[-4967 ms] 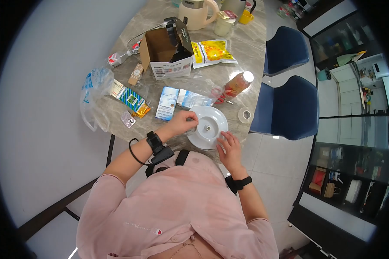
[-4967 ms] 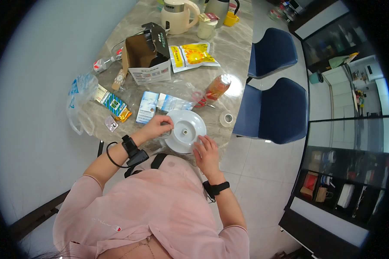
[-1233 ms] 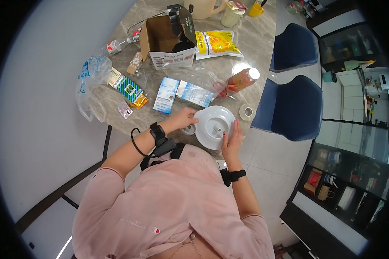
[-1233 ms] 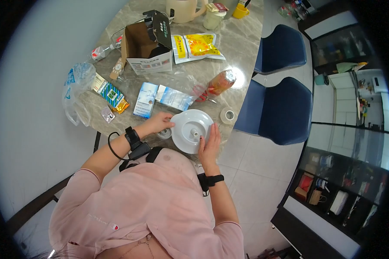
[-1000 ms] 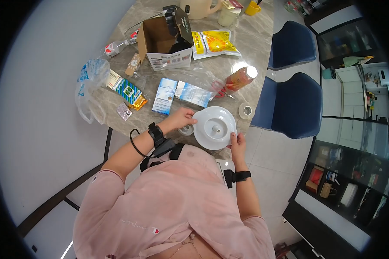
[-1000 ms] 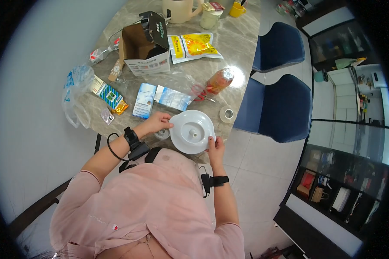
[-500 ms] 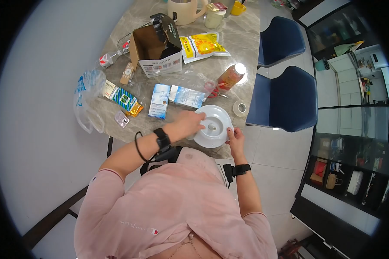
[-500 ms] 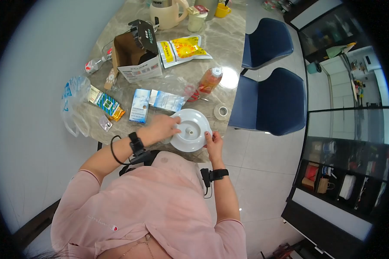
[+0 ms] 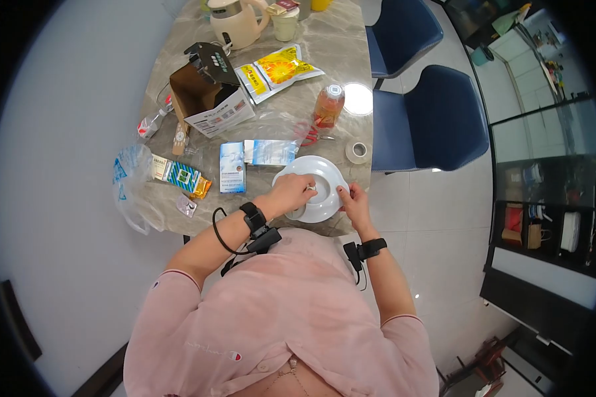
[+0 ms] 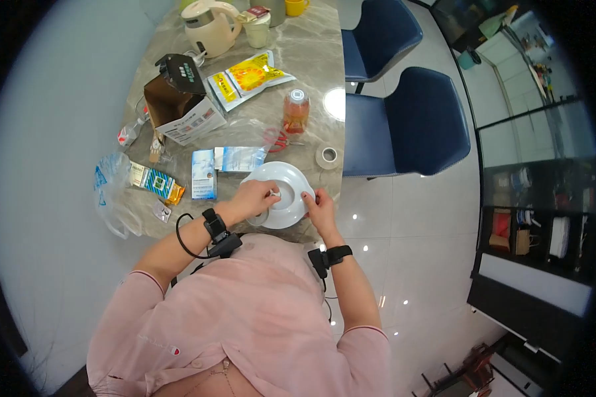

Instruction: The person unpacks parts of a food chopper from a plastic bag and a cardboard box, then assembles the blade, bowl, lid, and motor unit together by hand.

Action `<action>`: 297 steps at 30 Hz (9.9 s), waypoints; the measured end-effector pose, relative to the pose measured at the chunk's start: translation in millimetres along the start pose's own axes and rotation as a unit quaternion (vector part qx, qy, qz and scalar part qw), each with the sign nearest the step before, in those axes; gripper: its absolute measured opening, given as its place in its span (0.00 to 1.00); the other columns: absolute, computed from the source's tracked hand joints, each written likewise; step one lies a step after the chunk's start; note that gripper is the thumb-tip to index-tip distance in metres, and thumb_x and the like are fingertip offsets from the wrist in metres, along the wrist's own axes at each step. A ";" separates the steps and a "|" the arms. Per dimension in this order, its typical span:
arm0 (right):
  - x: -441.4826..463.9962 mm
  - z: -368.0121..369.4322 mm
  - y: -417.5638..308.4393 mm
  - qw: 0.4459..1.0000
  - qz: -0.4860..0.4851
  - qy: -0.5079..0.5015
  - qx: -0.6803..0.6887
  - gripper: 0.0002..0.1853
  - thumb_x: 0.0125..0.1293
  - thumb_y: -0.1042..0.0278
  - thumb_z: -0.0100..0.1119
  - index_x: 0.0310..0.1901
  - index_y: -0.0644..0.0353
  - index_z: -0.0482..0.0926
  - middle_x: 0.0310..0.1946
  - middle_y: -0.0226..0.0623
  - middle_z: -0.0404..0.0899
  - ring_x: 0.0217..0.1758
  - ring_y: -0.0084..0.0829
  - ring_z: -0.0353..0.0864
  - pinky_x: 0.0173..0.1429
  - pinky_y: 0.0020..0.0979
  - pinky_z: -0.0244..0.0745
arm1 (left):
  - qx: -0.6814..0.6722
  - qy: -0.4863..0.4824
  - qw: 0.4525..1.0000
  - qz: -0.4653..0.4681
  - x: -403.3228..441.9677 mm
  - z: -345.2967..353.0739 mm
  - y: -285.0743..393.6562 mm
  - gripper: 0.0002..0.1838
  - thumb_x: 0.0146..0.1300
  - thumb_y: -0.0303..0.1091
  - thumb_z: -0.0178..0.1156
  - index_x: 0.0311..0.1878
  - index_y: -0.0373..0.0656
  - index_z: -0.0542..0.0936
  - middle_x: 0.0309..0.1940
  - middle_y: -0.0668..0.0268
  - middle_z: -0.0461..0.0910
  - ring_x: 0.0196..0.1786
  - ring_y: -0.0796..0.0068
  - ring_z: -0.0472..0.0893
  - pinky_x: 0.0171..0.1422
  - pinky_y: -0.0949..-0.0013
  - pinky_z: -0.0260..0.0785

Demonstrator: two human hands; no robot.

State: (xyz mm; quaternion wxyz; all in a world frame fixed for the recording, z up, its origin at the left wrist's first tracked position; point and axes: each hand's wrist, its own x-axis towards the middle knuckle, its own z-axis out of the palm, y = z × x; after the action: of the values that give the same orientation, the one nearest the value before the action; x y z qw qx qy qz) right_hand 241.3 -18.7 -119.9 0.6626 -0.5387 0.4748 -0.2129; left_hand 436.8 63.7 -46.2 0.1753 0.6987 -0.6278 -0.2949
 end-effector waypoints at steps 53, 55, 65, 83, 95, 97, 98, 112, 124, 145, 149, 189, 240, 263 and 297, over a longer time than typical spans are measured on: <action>-48.0 25.2 -50.2 0.811 -0.338 0.033 -0.476 0.26 0.52 0.59 0.67 0.51 0.60 0.73 0.51 0.42 0.72 0.52 0.45 0.73 0.48 0.41 0.72 | -0.061 0.259 0.964 -0.009 -54.2 0.6 -58.9 0.20 0.56 0.44 0.62 0.45 0.38 0.76 0.27 0.55 0.80 0.32 0.53 0.80 0.37 0.59 0.70; -41.8 28.1 -44.4 0.816 -0.296 0.045 -0.494 0.27 0.52 0.58 0.68 0.52 0.60 0.72 0.51 0.42 0.73 0.51 0.45 0.73 0.48 0.41 0.73 | -0.091 0.033 0.988 -0.123 -68.1 -3.2 -62.4 0.18 0.57 0.43 0.61 0.40 0.36 0.79 0.26 0.53 0.80 0.31 0.53 0.80 0.36 0.58 0.70; -22.0 23.5 -42.9 0.852 -0.297 0.070 -0.425 0.26 0.50 0.69 0.67 0.52 0.65 0.72 0.43 0.43 0.74 0.44 0.44 0.77 0.48 0.38 0.74 | -0.208 0.113 0.969 -0.069 -88.6 -26.3 -42.4 0.18 0.59 0.40 0.60 0.44 0.35 0.80 0.29 0.52 0.82 0.29 0.61 0.81 0.35 0.64 0.71; -55.7 -62.9 -11.4 0.984 0.089 0.097 0.122 0.17 0.61 0.68 0.60 0.50 0.63 0.74 0.42 0.33 0.77 0.43 0.26 0.78 0.43 0.30 0.77 | 0.095 -0.046 0.991 0.078 -21.8 -0.5 -16.0 0.14 0.59 0.38 0.58 0.48 0.44 0.78 0.34 0.57 0.80 0.37 0.52 0.79 0.40 0.54 0.71; -60.0 -64.4 3.6 0.977 0.117 0.111 0.137 0.17 0.59 0.69 0.61 0.50 0.63 0.75 0.40 0.30 0.76 0.41 0.21 0.76 0.40 0.25 0.75 | -0.327 0.024 0.943 -0.057 -49.4 -29.8 -48.7 0.12 0.63 0.31 0.57 0.48 0.38 0.78 0.31 0.63 0.82 0.31 0.79 0.79 0.37 0.74 0.70; -57.0 -61.4 6.3 0.981 0.104 0.107 0.122 0.18 0.58 0.68 0.63 0.50 0.63 0.75 0.38 0.30 0.77 0.39 0.21 0.76 0.38 0.24 0.75 | -0.298 0.030 0.953 -0.036 -47.8 -23.0 -46.3 0.12 0.62 0.30 0.57 0.48 0.38 0.78 0.31 0.63 0.82 0.30 0.78 0.79 0.35 0.73 0.70; -55.9 -60.2 7.0 0.981 0.104 0.106 0.122 0.18 0.58 0.68 0.63 0.50 0.63 0.75 0.38 0.30 0.77 0.39 0.21 0.76 0.38 0.24 0.75 | -0.297 0.030 0.954 -0.037 -47.9 -21.5 -44.2 0.12 0.62 0.30 0.57 0.48 0.38 0.78 0.31 0.63 0.82 0.30 0.78 0.79 0.35 0.73 0.70; -65.9 -56.7 4.7 0.984 0.099 0.105 0.109 0.18 0.57 0.69 0.64 0.49 0.64 0.76 0.37 0.30 0.78 0.38 0.19 0.76 0.37 0.21 0.71 | -0.075 0.030 0.997 0.020 -33.2 -9.2 -15.1 0.12 0.60 0.34 0.59 0.46 0.42 0.79 0.36 0.56 0.81 0.35 0.57 0.80 0.40 0.61 0.72; -58.5 -50.2 -5.1 0.993 -0.041 0.104 -0.023 0.21 0.54 0.72 0.66 0.50 0.69 0.74 0.41 0.37 0.79 0.43 0.25 0.77 0.47 0.26 0.74 | -0.134 -0.059 0.987 -0.061 -25.1 -4.0 -12.7 0.21 0.56 0.34 0.65 0.54 0.43 0.76 0.32 0.64 0.80 0.32 0.72 0.79 0.36 0.69 0.69; -34.2 35.4 -57.5 0.851 -0.252 0.061 -0.457 0.25 0.51 0.59 0.66 0.51 0.59 0.73 0.44 0.41 0.72 0.49 0.44 0.73 0.47 0.42 0.72 | -0.517 0.014 0.839 -0.165 -87.8 -8.2 -79.2 0.22 0.62 0.30 0.59 0.58 0.31 0.71 0.35 0.64 0.83 0.37 0.80 0.81 0.40 0.78 0.70; -30.3 35.7 -54.7 0.832 -0.273 0.075 -0.478 0.25 0.53 0.58 0.65 0.51 0.60 0.73 0.47 0.41 0.72 0.52 0.42 0.72 0.48 0.40 0.72 | -0.377 0.022 0.906 -0.188 -82.0 -2.2 -74.2 0.22 0.61 0.38 0.61 0.53 0.33 0.75 0.28 0.62 0.82 0.30 0.78 0.79 0.34 0.74 0.69; -59.4 -41.5 -29.9 0.901 0.087 -0.152 0.397 0.27 0.65 0.63 0.57 0.64 0.61 0.64 0.36 0.32 0.77 0.33 0.23 0.75 0.37 0.27 0.70 | -0.263 0.034 0.963 -0.038 -45.5 -1.2 -37.7 0.12 0.58 0.31 0.61 0.45 0.38 0.78 0.28 0.66 0.79 0.30 0.78 0.78 0.34 0.72 0.70; -81.7 -17.1 -50.5 0.974 0.054 -0.148 0.162 0.17 0.67 0.56 0.53 0.49 0.62 0.72 0.40 0.41 0.78 0.42 0.31 0.79 0.40 0.31 0.78 | -0.095 0.408 0.901 -0.116 11.5 -173.0 -159.5 0.13 0.54 0.35 0.60 0.42 0.39 0.82 0.37 0.54 0.82 0.40 0.57 0.81 0.46 0.61 0.73; -89.7 -20.4 -27.2 0.997 0.037 -0.063 -0.011 0.07 0.64 0.71 0.56 0.39 0.65 0.77 0.35 0.36 0.81 0.37 0.25 0.80 0.41 0.26 0.75 | -0.136 0.315 0.925 -0.164 88.3 -189.8 -218.1 0.29 0.47 0.34 0.69 0.55 0.40 0.74 0.44 0.47 0.80 0.51 0.51 0.78 0.54 0.60 0.70; -57.4 49.7 -134.1 0.967 -0.198 -0.149 -0.054 0.31 0.55 0.79 0.63 0.62 0.61 0.66 0.52 0.39 0.75 0.46 0.23 0.77 0.47 0.25 0.73 | -0.896 0.207 0.393 0.012 -106.1 -128.7 -114.4 0.13 0.70 0.35 0.51 0.48 0.35 0.73 0.45 0.55 0.79 0.46 0.62 0.81 0.54 0.57 0.77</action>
State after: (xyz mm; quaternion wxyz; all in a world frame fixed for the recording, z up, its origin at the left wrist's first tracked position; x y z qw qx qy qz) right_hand 288.4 8.1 24.3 0.6404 -0.6824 0.2653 -0.2320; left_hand 602.7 168.8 2.1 0.8284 0.1708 0.0458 -0.5315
